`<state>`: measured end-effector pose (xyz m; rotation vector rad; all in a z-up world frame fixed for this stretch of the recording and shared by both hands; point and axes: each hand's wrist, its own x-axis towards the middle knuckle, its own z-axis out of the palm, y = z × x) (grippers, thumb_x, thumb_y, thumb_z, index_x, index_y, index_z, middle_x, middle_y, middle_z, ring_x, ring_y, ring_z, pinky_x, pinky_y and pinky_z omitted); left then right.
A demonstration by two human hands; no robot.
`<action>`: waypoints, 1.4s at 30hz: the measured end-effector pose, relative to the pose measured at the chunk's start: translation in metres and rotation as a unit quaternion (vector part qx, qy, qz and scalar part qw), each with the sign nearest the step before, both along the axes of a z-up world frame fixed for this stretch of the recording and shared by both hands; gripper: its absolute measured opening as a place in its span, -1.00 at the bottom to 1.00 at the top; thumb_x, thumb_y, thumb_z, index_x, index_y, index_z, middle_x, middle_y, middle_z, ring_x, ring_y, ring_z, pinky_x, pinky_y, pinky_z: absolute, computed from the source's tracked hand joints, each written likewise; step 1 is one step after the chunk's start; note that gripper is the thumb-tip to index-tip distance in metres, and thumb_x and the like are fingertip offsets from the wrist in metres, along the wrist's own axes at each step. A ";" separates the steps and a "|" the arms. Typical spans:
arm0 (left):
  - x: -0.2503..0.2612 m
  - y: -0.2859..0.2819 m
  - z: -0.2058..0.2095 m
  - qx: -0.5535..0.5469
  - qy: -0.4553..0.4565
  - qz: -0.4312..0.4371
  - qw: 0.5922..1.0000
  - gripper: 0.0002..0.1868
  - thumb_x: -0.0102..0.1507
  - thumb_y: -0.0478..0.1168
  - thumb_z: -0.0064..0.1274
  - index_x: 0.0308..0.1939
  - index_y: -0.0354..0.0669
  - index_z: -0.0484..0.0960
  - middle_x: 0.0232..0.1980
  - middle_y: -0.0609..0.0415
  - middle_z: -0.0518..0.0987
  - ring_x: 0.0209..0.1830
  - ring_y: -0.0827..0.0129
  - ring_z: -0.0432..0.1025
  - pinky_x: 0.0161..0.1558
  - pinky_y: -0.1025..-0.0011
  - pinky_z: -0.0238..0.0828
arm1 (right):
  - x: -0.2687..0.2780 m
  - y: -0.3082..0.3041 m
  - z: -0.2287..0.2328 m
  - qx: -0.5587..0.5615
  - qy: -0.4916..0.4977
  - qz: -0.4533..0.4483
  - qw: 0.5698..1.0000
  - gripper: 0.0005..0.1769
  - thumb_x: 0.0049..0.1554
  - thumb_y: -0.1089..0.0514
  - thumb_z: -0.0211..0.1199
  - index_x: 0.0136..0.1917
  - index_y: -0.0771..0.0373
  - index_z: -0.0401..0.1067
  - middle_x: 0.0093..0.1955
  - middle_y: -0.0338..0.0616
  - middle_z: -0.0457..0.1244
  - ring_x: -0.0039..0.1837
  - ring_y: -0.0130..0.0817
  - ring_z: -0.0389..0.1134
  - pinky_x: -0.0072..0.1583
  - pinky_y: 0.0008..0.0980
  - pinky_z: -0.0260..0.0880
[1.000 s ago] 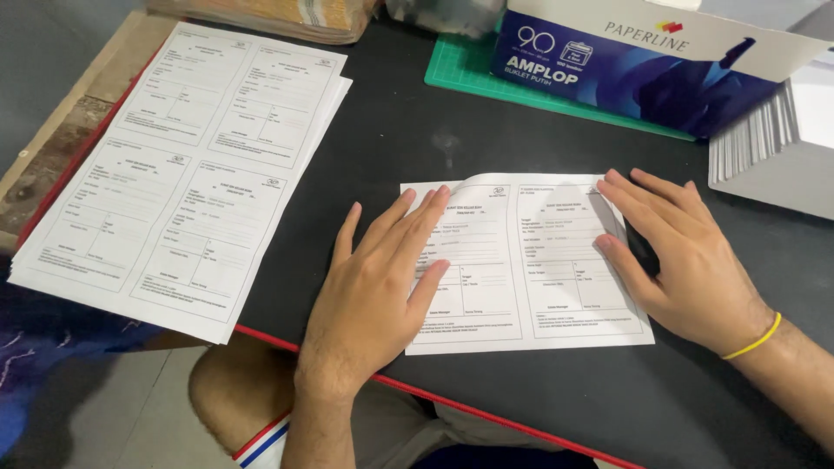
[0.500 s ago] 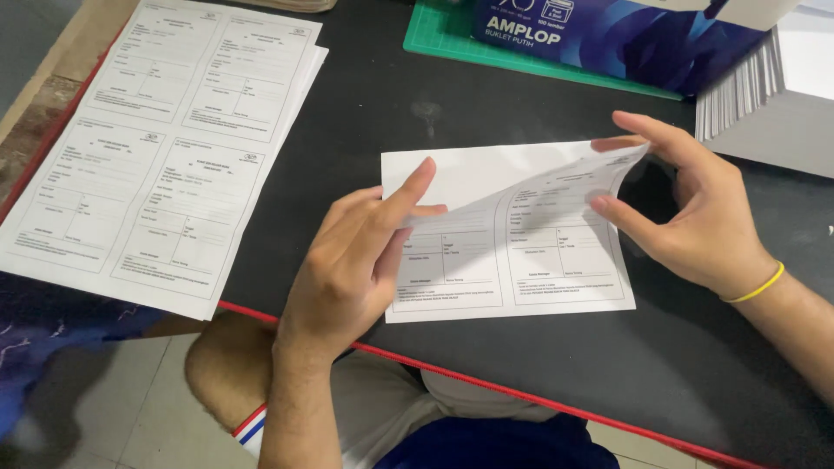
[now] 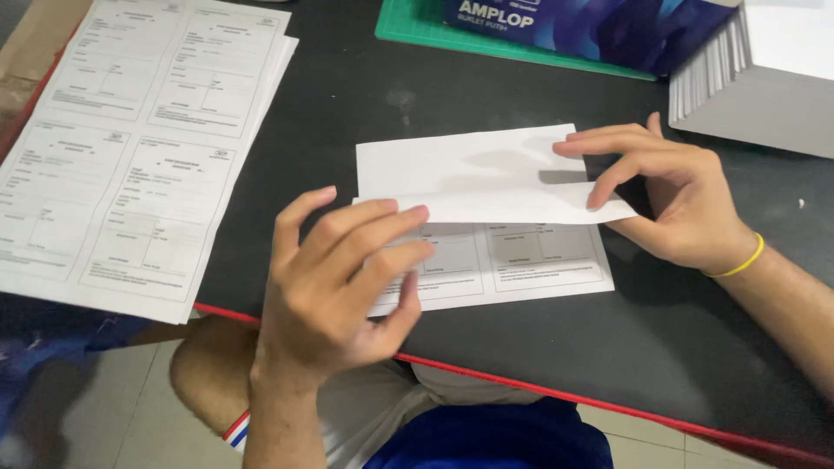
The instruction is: Folding printed forms and inserting them into envelopes
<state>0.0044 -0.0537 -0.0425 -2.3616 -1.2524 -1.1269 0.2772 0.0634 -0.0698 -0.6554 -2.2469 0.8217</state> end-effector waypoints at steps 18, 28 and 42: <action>0.066 0.000 -0.016 -0.040 0.105 0.042 0.993 -0.59 0.13 0.07 0.28 -0.15 -0.11 0.59 -0.15 0.10 0.50 -0.21 0.39 0.38 0.04 0.05 0.30 | 0.013 -0.005 0.012 -0.033 -0.102 0.081 0.991 -0.72 -0.07 0.15 0.17 -0.04 0.17 0.39 0.14 -0.11 0.26 0.33 -0.15 0.19 0.48 0.18 -0.48; 0.071 0.003 -0.018 -0.058 0.067 -0.016 0.996 -0.92 0.20 -0.39 0.04 -0.34 -0.17 0.63 -0.23 0.04 0.57 -0.25 0.35 0.43 -0.06 0.13 0.40 | 0.009 -0.001 0.012 -0.002 -0.116 0.079 0.990 -0.70 -0.10 0.12 0.23 -0.04 0.15 0.39 0.13 -0.16 0.26 0.29 -0.18 0.21 0.48 0.14 -0.39; 0.074 -0.007 -0.018 -0.060 0.087 0.010 0.994 -0.94 0.19 -0.40 0.06 -0.30 -0.21 0.62 -0.25 0.08 0.55 -0.29 0.35 0.40 -0.05 0.12 0.37 | 0.011 -0.004 0.012 0.007 -0.141 0.079 0.987 -0.58 -0.17 0.03 0.31 -0.01 0.09 0.40 0.11 -0.26 0.27 0.30 -0.25 0.19 0.44 0.16 -0.41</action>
